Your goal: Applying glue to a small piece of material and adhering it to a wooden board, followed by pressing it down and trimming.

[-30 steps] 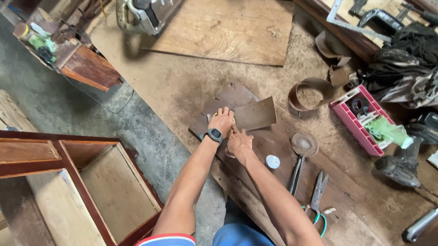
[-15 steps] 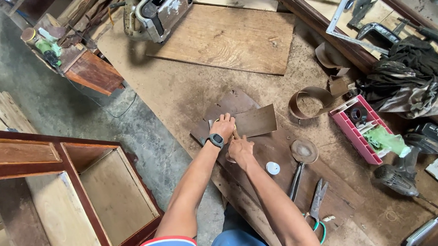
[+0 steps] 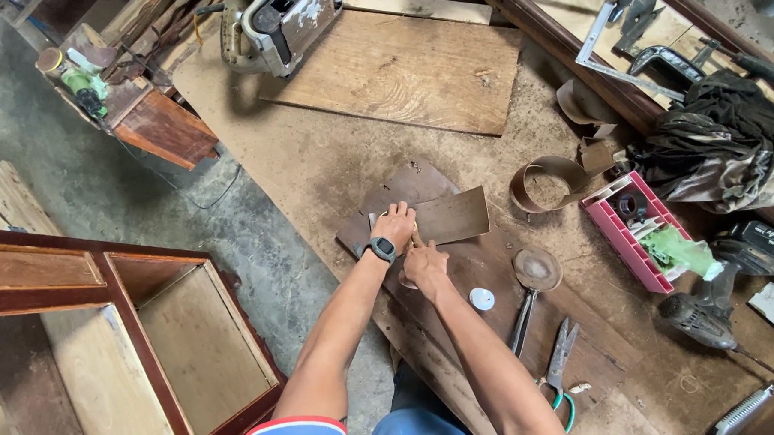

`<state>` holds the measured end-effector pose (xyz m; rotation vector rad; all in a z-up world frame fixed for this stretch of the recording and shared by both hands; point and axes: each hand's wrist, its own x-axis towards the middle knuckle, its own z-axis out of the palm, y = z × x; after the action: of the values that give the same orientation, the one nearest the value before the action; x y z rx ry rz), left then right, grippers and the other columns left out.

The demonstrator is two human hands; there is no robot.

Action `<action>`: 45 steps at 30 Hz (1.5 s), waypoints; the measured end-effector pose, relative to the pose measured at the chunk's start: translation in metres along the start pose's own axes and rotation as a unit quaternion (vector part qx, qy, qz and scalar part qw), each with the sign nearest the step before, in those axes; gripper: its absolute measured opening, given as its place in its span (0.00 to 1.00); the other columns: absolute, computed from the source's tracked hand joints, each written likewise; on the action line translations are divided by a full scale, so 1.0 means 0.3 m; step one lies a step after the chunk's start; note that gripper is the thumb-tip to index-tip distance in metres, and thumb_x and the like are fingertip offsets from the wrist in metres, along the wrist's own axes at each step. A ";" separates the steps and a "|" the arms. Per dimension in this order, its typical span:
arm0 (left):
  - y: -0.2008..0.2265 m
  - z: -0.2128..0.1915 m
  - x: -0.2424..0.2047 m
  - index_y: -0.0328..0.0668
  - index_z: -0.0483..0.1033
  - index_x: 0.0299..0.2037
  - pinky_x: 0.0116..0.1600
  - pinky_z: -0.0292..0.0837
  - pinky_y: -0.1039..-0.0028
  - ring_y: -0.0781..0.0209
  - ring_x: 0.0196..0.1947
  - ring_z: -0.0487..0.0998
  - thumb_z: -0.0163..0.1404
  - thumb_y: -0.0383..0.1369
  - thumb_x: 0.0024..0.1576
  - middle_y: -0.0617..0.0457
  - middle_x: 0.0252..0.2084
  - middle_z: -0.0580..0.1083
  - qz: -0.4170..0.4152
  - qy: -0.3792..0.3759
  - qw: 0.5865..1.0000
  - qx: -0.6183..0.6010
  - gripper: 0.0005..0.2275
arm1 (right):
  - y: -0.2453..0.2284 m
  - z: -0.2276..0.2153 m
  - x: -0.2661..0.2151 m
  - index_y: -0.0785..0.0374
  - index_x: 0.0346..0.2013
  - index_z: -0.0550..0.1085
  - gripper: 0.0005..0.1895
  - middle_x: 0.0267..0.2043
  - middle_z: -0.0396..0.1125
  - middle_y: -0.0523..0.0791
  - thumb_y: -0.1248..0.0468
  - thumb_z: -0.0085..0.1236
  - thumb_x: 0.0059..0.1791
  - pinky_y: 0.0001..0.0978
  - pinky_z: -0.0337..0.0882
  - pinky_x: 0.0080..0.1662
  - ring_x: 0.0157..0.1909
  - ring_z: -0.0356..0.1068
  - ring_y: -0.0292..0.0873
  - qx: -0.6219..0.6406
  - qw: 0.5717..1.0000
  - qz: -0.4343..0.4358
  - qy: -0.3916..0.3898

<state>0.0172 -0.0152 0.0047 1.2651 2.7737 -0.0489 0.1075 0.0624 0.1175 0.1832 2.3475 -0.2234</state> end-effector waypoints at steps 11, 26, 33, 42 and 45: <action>0.000 -0.028 0.000 0.39 0.67 0.39 0.43 0.82 0.63 0.42 0.46 0.75 0.58 0.30 0.53 0.43 0.42 0.67 0.000 0.003 1.000 0.001 0.11 | -0.006 -0.003 0.007 0.56 0.62 0.72 0.23 0.76 0.56 0.39 0.58 0.38 0.55 0.62 0.68 0.56 0.70 0.56 0.52 0.005 1.000 0.005 0.002; -0.002 -0.008 -0.002 0.40 0.67 0.39 0.44 0.82 0.63 0.42 0.46 0.75 0.56 0.28 0.53 0.42 0.43 0.67 0.000 0.023 1.000 0.001 0.10 | 0.005 0.074 0.090 0.55 0.64 0.71 0.24 0.75 0.56 0.38 0.55 0.42 0.55 0.62 0.69 0.55 0.70 0.57 0.52 0.004 1.000 0.007 0.009; -0.006 0.005 0.000 0.41 0.68 0.39 0.43 0.82 0.65 0.42 0.45 0.76 0.55 0.28 0.53 0.43 0.43 0.68 0.003 0.030 1.000 0.006 0.09 | -0.008 0.052 0.062 0.54 0.57 0.76 0.21 0.65 0.68 0.42 0.54 0.43 0.55 0.60 0.71 0.54 0.69 0.59 0.50 0.004 1.000 0.016 0.005; -0.008 0.027 0.004 0.41 0.68 0.40 0.45 0.81 0.64 0.42 0.46 0.75 0.55 0.30 0.54 0.42 0.44 0.67 -0.012 0.024 1.000 -0.011 0.09 | 0.002 0.096 0.128 0.55 0.57 0.77 0.21 0.63 0.70 0.43 0.55 0.42 0.55 0.63 0.70 0.54 0.70 0.59 0.51 0.009 1.000 0.012 0.003; -0.004 0.040 0.007 0.41 0.68 0.41 0.45 0.81 0.64 0.43 0.47 0.75 0.55 0.31 0.54 0.43 0.44 0.67 -0.019 0.027 0.999 -0.002 0.10 | -0.026 -0.025 0.002 0.56 0.57 0.77 0.21 0.61 0.71 0.45 0.55 0.41 0.56 0.61 0.71 0.55 0.70 0.59 0.50 0.007 1.000 0.016 -0.006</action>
<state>0.0157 -0.0152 -0.0076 1.2316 2.8424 -0.0126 0.1005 0.0564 0.1233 0.2249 2.3302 -0.2255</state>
